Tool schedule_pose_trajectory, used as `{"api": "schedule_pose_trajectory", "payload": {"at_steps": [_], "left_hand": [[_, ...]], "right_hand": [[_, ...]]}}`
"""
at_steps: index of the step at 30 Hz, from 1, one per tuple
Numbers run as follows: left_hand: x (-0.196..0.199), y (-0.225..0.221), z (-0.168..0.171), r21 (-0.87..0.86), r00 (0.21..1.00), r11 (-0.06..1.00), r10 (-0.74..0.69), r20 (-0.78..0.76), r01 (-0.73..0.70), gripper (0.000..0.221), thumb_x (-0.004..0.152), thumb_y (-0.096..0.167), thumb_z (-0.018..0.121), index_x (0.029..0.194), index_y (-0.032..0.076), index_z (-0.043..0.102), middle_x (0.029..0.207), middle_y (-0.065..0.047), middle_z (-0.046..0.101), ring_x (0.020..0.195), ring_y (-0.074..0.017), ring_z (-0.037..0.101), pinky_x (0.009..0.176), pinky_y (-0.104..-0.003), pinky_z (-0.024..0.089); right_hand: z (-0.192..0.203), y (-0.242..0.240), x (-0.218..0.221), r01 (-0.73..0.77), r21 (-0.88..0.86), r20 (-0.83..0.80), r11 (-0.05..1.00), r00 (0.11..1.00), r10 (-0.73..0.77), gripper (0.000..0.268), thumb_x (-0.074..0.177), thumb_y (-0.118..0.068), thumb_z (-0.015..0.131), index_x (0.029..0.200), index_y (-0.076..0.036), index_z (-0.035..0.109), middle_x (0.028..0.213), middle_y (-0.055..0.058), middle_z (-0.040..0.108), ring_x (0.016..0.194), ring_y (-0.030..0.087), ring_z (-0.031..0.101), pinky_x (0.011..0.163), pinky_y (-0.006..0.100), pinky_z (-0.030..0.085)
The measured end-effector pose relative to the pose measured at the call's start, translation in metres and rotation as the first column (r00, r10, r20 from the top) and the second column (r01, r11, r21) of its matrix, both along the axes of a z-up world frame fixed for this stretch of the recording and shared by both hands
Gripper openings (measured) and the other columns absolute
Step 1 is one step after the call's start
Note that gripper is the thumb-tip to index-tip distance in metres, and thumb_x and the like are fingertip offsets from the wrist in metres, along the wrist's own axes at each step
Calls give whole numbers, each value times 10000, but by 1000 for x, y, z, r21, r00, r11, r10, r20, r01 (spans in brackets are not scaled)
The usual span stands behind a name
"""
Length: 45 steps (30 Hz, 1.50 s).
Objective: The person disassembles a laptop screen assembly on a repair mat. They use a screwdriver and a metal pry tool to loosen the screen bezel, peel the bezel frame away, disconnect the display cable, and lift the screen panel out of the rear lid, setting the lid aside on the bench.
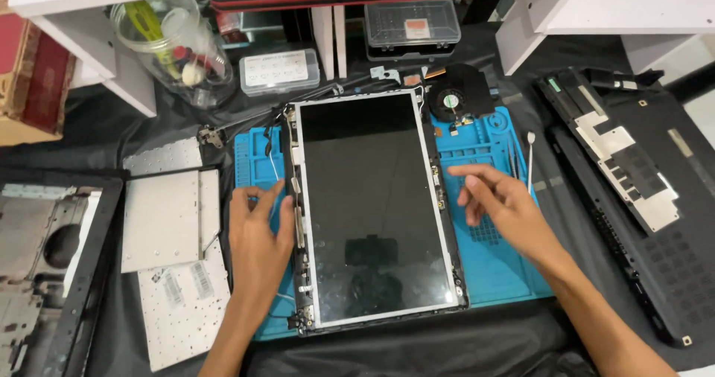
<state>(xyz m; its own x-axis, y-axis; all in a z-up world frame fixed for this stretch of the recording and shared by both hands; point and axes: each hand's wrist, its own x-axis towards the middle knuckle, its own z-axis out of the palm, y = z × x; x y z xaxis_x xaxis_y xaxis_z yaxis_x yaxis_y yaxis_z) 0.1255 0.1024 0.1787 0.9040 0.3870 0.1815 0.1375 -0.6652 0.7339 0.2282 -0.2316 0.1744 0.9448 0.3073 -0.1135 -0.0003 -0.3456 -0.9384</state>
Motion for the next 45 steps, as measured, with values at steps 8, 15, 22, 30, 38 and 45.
{"api": "schedule_pose_trajectory", "payload": {"at_steps": [8, 15, 22, 30, 38, 45], "left_hand": [[5, 6, -9, 227, 933, 952, -260, 247, 205, 286, 954, 70, 637, 1224, 10, 707, 1194, -135, 660, 1145, -329, 586, 1007, -422, 470], [7, 8, -17, 287, 930, 930, -296, 220, 228, 299, 926, 87, 657, 1211, 18, 714, 1245, -141, 680, 1261, -360, 563, 1044, -459, 441], [4, 8, -21, 344, 907, 905, -344, 242, 251, 332, 901, 100, 669, 1207, -26, 702, 1272, -176, 675, 1264, -360, 572, 1076, -476, 414], [2, 8, -21, 341, 906, 903, -351, 238, 260, 357, 915, 143, 664, 1237, -4, 704, 1249, -197, 674, 1255, -349, 575, 1090, -498, 396], [0, 14, -2, 240, 917, 927, -338, 212, 287, 297, 969, 171, 621, 1199, 10, 717, 1194, -134, 728, 1227, -312, 587, 1053, -445, 395], [1, 22, 16, 236, 934, 944, -284, 217, 232, 251, 939, 196, 650, 1096, 42, 771, 1117, -105, 744, 1084, -286, 620, 955, -430, 414]], "right_hand": [[4, 8, 4, -92, 255, -300, 963, 939, 169, 506, 1057, -298, 458, 1500, -64, 533, 779, 31, 610, 657, 119, 549, 630, 264, 475], [11, 21, 32, -119, 205, -320, 972, 930, 181, 538, 1041, -295, 446, 1533, -77, 446, 762, 52, 634, 620, 132, 544, 594, 279, 477], [6, 21, 50, 44, 373, -485, 927, 861, 154, 524, 1012, -253, 547, 1448, 38, 548, 745, -12, 527, 617, 97, 475, 550, 259, 414], [35, 29, 52, 173, 504, -543, 846, 826, 154, 474, 984, -202, 601, 1375, 66, 606, 765, -57, 478, 613, 38, 422, 539, 209, 366], [87, 92, 27, -88, 658, -294, 748, 884, 363, 451, 1013, -186, 623, 1403, 39, 597, 815, -17, 562, 673, 88, 526, 653, 256, 459], [122, 140, 0, -222, 571, -202, 791, 895, 397, 506, 988, -196, 587, 1462, -21, 547, 922, 33, 670, 743, 126, 631, 710, 291, 521]]}}
